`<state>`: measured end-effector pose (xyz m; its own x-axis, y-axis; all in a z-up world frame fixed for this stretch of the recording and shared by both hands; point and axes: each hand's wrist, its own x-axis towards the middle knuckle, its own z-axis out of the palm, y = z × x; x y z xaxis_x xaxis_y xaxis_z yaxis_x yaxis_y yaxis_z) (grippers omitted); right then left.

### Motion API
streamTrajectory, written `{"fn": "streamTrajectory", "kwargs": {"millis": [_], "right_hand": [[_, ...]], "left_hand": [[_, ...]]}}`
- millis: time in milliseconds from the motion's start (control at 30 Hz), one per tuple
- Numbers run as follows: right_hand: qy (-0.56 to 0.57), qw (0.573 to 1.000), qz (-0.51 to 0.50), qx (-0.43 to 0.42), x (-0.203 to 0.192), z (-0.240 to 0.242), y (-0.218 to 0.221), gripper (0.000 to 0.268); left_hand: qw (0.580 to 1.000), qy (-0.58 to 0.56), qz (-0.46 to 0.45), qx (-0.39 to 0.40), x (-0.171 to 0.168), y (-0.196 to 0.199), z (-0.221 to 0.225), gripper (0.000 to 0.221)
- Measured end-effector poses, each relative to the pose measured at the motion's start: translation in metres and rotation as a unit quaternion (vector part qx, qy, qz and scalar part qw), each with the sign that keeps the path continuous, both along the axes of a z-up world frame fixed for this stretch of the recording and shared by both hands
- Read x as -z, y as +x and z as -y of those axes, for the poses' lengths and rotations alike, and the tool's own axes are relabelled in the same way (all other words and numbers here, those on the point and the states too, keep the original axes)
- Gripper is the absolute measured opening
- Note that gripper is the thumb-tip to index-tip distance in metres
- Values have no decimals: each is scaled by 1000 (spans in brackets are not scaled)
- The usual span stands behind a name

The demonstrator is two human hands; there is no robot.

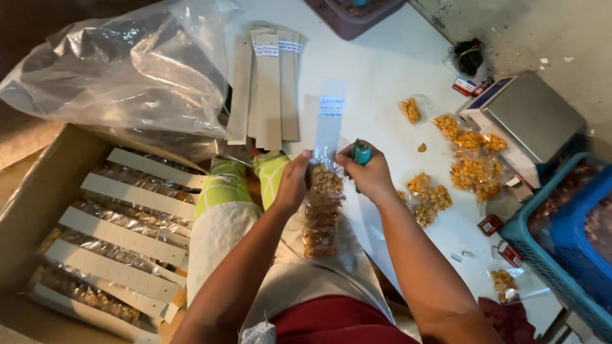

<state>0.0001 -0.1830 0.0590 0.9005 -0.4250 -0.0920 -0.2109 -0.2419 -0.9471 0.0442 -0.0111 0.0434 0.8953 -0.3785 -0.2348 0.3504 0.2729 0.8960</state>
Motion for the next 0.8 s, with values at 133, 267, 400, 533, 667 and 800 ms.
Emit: {"fn": "streamTrajectory", "kwargs": {"millis": [133, 267, 400, 533, 667, 800], "right_hand": [[22, 1000, -2, 12, 2, -4, 8, 11], [7, 1000, -14, 19, -5, -6, 12, 16], [156, 969, 20, 191, -28, 3, 37, 24], [268, 911, 119, 289, -43, -15, 46, 37], [324, 898, 127, 267, -54, -29, 45, 56], [281, 891, 189, 302, -42, -20, 46, 54]], "left_hand": [[997, -12, 73, 6, 16, 2, -2, 35], [988, 88, 125, 5, 14, -2, -6, 40], [977, 133, 163, 32, -16, -9, -9, 41], [969, 169, 171, 49, -32, -16, -8, 46], [957, 222, 172, 69, -39, -21, -8, 50], [960, 218, 166, 49, -40, -22, -6, 48]]}}
